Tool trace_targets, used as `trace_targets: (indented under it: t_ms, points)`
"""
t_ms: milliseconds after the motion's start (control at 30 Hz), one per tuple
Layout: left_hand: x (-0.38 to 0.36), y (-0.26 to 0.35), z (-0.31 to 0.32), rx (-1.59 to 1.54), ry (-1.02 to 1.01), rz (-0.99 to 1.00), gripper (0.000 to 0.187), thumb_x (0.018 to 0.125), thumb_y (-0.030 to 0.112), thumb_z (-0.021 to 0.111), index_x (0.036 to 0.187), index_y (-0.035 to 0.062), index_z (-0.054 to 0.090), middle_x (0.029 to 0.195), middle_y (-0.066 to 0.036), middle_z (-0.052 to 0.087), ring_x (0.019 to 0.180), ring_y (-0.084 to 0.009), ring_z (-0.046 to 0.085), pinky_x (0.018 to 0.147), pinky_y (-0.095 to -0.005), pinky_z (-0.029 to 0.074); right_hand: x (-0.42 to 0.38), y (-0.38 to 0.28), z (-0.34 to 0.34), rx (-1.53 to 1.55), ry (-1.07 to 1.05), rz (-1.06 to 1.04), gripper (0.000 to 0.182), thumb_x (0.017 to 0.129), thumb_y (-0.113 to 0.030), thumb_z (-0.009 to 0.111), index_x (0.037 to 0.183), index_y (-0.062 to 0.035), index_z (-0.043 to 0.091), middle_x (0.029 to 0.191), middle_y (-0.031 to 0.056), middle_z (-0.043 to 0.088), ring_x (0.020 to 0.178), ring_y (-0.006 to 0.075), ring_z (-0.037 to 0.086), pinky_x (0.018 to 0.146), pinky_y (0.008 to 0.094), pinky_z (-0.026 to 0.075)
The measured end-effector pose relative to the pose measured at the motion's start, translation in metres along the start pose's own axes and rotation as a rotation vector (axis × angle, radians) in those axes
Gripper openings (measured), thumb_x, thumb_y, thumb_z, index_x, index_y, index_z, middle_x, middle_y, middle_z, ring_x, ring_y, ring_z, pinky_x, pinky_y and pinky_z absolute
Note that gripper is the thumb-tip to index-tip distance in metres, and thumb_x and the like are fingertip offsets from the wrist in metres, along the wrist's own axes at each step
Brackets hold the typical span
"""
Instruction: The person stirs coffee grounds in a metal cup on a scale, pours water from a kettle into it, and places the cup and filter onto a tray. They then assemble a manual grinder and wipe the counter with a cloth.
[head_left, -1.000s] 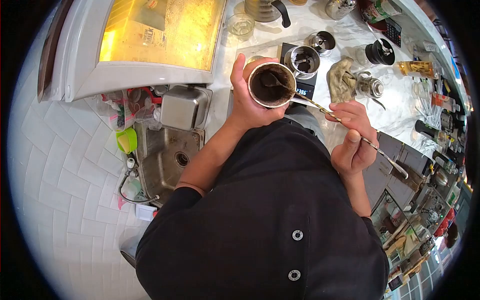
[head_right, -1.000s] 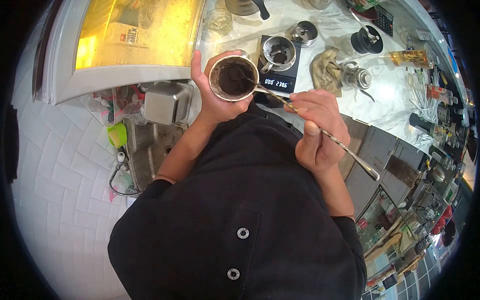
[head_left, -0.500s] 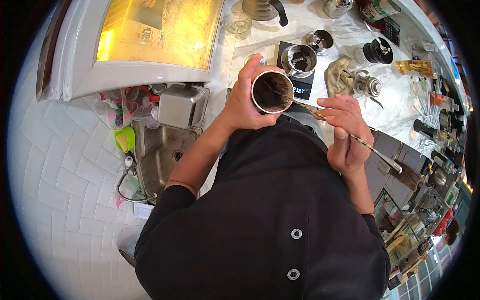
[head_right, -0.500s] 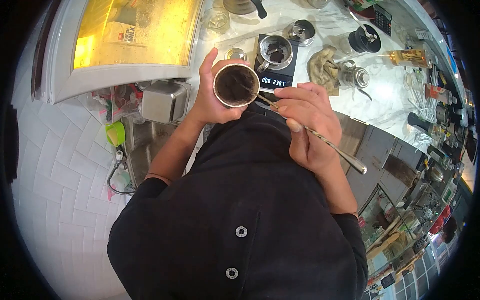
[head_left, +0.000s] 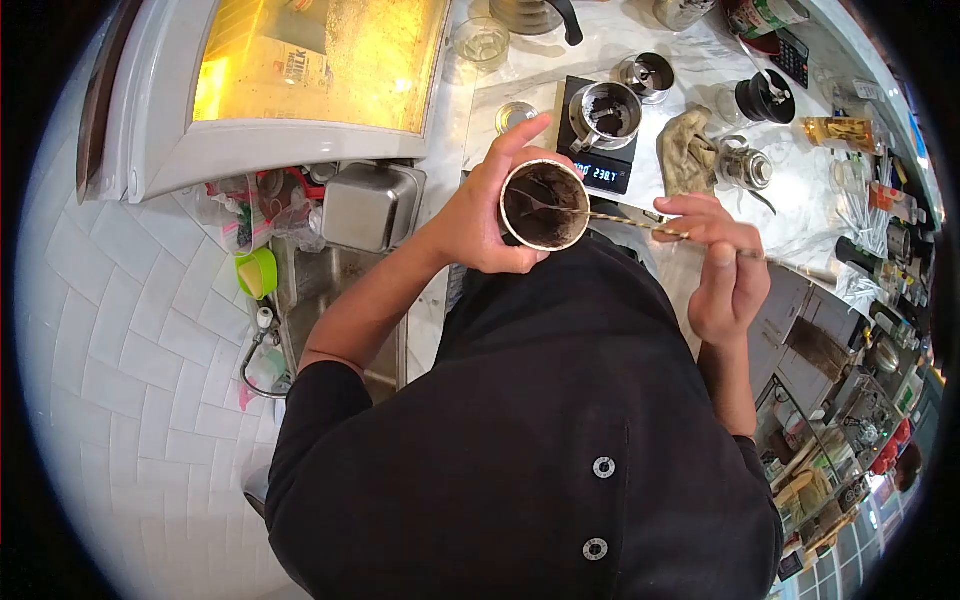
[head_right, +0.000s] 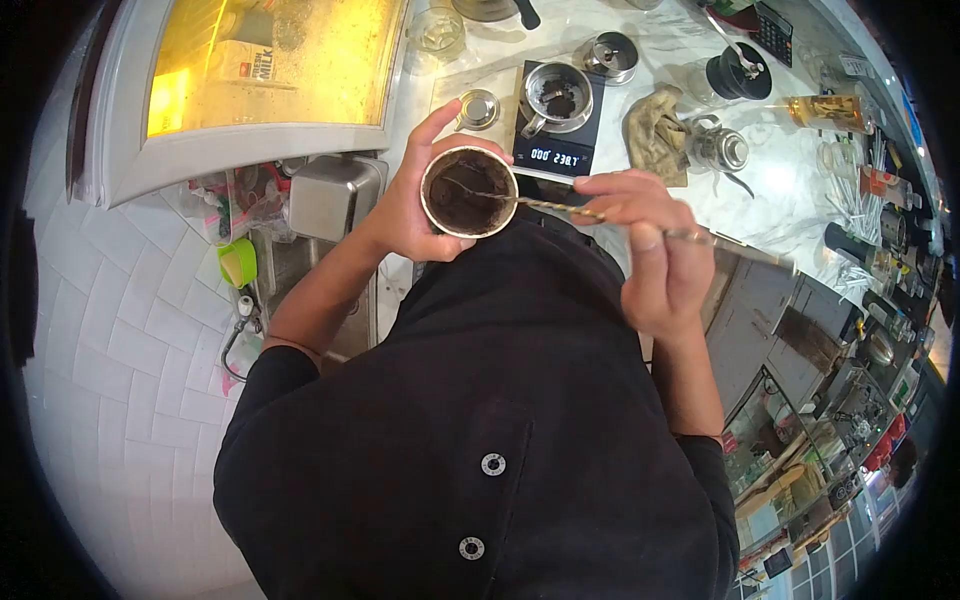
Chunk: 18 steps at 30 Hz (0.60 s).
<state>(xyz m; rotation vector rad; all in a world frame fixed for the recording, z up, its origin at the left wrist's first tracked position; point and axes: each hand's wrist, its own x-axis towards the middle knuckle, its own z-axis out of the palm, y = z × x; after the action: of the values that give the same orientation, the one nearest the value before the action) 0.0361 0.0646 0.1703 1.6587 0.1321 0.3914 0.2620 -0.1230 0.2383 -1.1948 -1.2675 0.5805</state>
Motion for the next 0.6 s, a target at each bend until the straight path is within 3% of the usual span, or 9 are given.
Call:
trace_targets:
  t_ms: [67, 200, 433, 500, 600]
  points:
    - [0.0, 0.0, 0.002, -0.039, 0.013, -0.009, 0.127, 0.066, 0.012, 0.08, 0.163, 0.0098, -0.002, 0.132, -0.022, 0.06, 0.121, -0.0304, 0.064, 0.106, -0.0435, 0.051, -0.007, 0.008, -0.005, 0.157, 0.08, 0.168, 0.025, 0.112, -0.013, 0.037, 0.112, 0.0045, 0.055, 0.111, 0.0289, 0.067, 0.111, 0.0368, 0.068, 0.092, 0.0452, 0.059]
    - [0.0, 0.003, 0.007, -0.11, 0.037, -0.023, 0.124, 0.068, 0.015, 0.079, 0.163, 0.0101, 0.0, 0.132, -0.022, 0.06, 0.121, -0.0307, 0.064, 0.107, -0.0439, 0.051, -0.014, 0.022, -0.017, 0.248, 0.123, 0.218, 0.028, 0.113, -0.014, 0.034, 0.113, 0.0042, 0.055, 0.113, 0.0276, 0.066, 0.113, 0.0369, 0.067, 0.089, 0.0455, 0.061]
    - [-0.002, 0.0, 0.018, -0.161, 0.12, -0.042, 0.124, 0.067, 0.014, 0.079, 0.163, 0.0098, 0.0, 0.135, -0.021, 0.058, 0.124, -0.0306, 0.062, 0.109, -0.045, 0.049, -0.015, 0.011, -0.017, 0.195, 0.115, 0.16, 0.027, 0.112, -0.013, 0.035, 0.114, 0.0037, 0.056, 0.112, 0.0266, 0.066, 0.11, 0.0364, 0.067, 0.09, 0.0457, 0.059]
    - [0.0, 0.0, 0.023, -0.212, 0.225, -0.003, 0.121, 0.064, 0.004, 0.079, 0.164, 0.0102, 0.011, 0.133, -0.016, 0.061, 0.123, -0.0254, 0.062, 0.109, -0.0388, 0.047, -0.013, 0.008, -0.017, 0.082, 0.038, 0.054, 0.027, 0.111, -0.012, 0.036, 0.116, 0.0039, 0.058, 0.112, 0.0261, 0.066, 0.108, 0.0349, 0.067, 0.091, 0.0462, 0.058]
    - [0.002, 0.0, 0.022, -0.197, 0.241, 0.031, 0.121, 0.064, 0.003, 0.079, 0.164, 0.0094, 0.011, 0.133, -0.016, 0.062, 0.122, -0.0257, 0.063, 0.109, -0.0387, 0.047, -0.011, 0.006, -0.016, 0.067, 0.006, 0.04, 0.028, 0.111, -0.012, 0.036, 0.116, 0.0042, 0.059, 0.112, 0.0265, 0.067, 0.107, 0.0333, 0.068, 0.092, 0.0466, 0.057]
